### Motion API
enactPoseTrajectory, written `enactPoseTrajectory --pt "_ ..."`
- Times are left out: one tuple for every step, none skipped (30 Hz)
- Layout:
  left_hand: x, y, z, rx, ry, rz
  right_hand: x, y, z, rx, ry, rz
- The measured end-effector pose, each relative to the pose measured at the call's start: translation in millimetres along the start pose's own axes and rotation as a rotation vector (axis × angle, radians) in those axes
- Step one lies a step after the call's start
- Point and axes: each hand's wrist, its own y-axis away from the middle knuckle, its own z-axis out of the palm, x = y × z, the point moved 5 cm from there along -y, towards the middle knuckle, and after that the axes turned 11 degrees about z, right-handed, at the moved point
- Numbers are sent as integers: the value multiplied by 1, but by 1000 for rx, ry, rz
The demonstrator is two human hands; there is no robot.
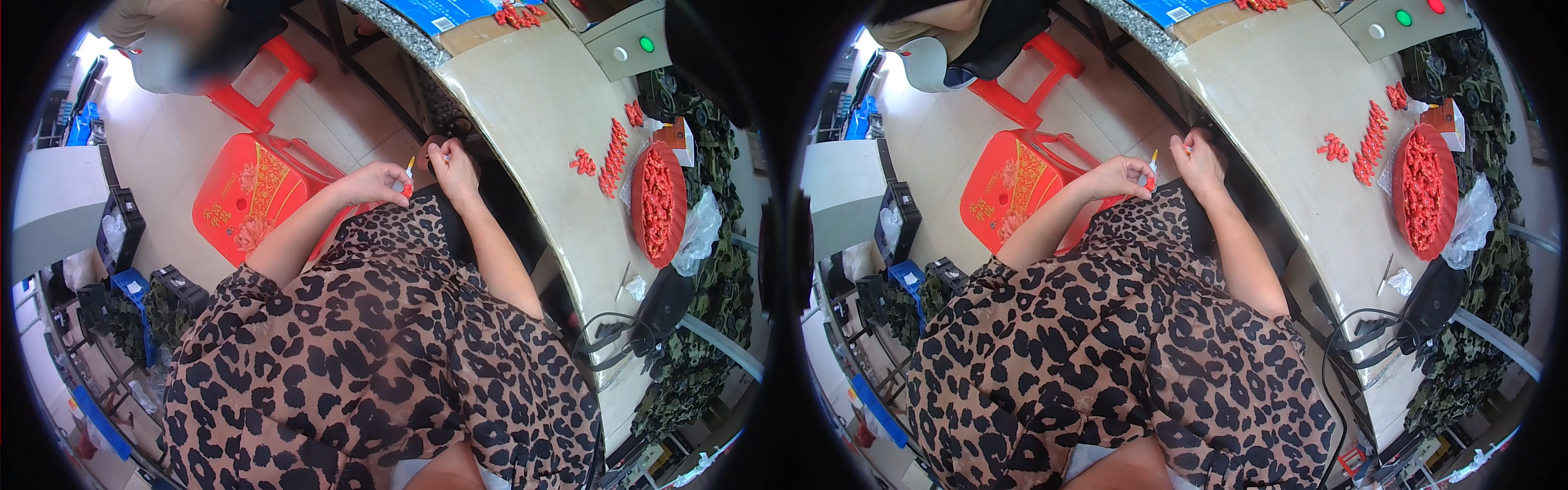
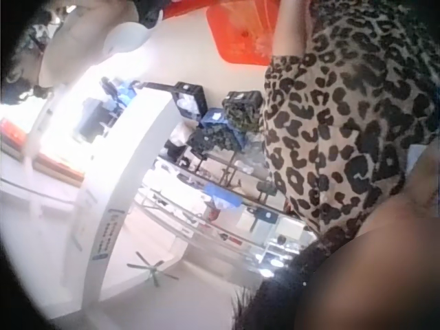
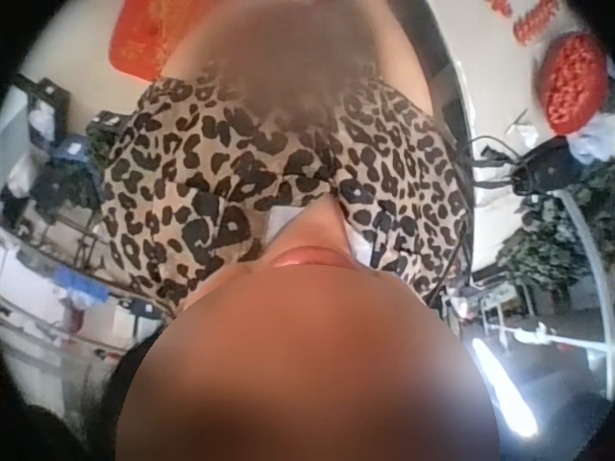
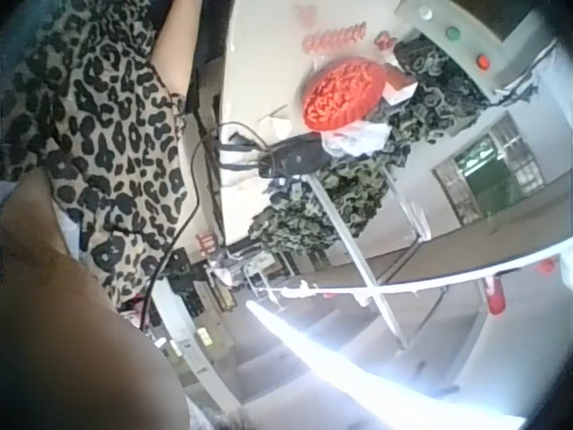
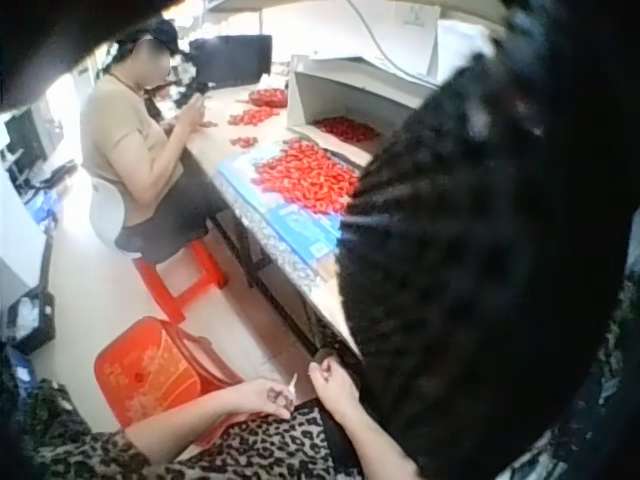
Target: The person applies glue to small red craft pieces using a squeeze bottle, retrieves additional pieces from a machine and the table, and attaches them together by hand.
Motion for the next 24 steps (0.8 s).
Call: enactPoseTrajectory --pt "-1 -1 0 -4 -1 -8 -2 1 -1 7 17 -14" --pt "-2 -3 -1 -4 2 -11 -1 1 -1 4 18 -11" --pt "-4 -4 -2 -21 -46 -17 -1 2 -1 13 28 -27" --pt "-4 -5 -1 -38 -95 -24 -1 2 -1 22 38 -44" --pt "-3 -5 0 -38 -93 -27 -1 2 -1 19 37 -42" --pt "-2 -6 1 -44 -85 -31 -1 3 -2 22 39 -36" --pt "0 -7 2 -52 -78 -31 -1 3 -3 28 42 -33" --pt "1 -7 3 -53 -77 -31 -1 3 -4 29 43 -33" --pt "2 -7 4 -53 -70 -20 -1 3 -4 37 55 -43" --pt "3 -8 4 -52 -63 -10 -2 3 -5 43 67 -53" --pt "2 -8 4 -51 -62 -12 -1 2 -4 42 67 -52" --pt "0 -9 4 -51 -44 -6 0 2 -4 44 59 -54" --pt "0 -9 5 -50 -26 -1 0 2 -4 46 51 -56" --pt "0 -9 5 -49 -25 -2 0 2 -4 45 51 -56" --pt "-1 -9 5 -57 -31 0 0 2 -4 43 63 -62" --pt "0 -9 5 -65 -37 1 -1 3 -4 42 74 -67" --pt "0 -9 5 -64 -37 1 -1 3 -4 41 74 -67" --pt "0 -9 5 -52 -30 -16 -1 3 -4 39 64 -57" --pt "-1 -8 5 -41 -22 -32 0 4 -4 38 54 -47" --pt "-1 -8 4 -40 -22 -33 0 4 -4 37 54 -47" --pt "-2 -8 4 -45 -6 -32 0 4 -4 41 47 -49" --pt "-4 -8 4 -49 10 -32 0 4 -4 45 41 -52" --pt "-6 -8 3 -50 10 -32 0 4 -4 45 41 -51" --pt "-9 -9 2 -40 8 -40 -1 4 -4 44 56 -55"
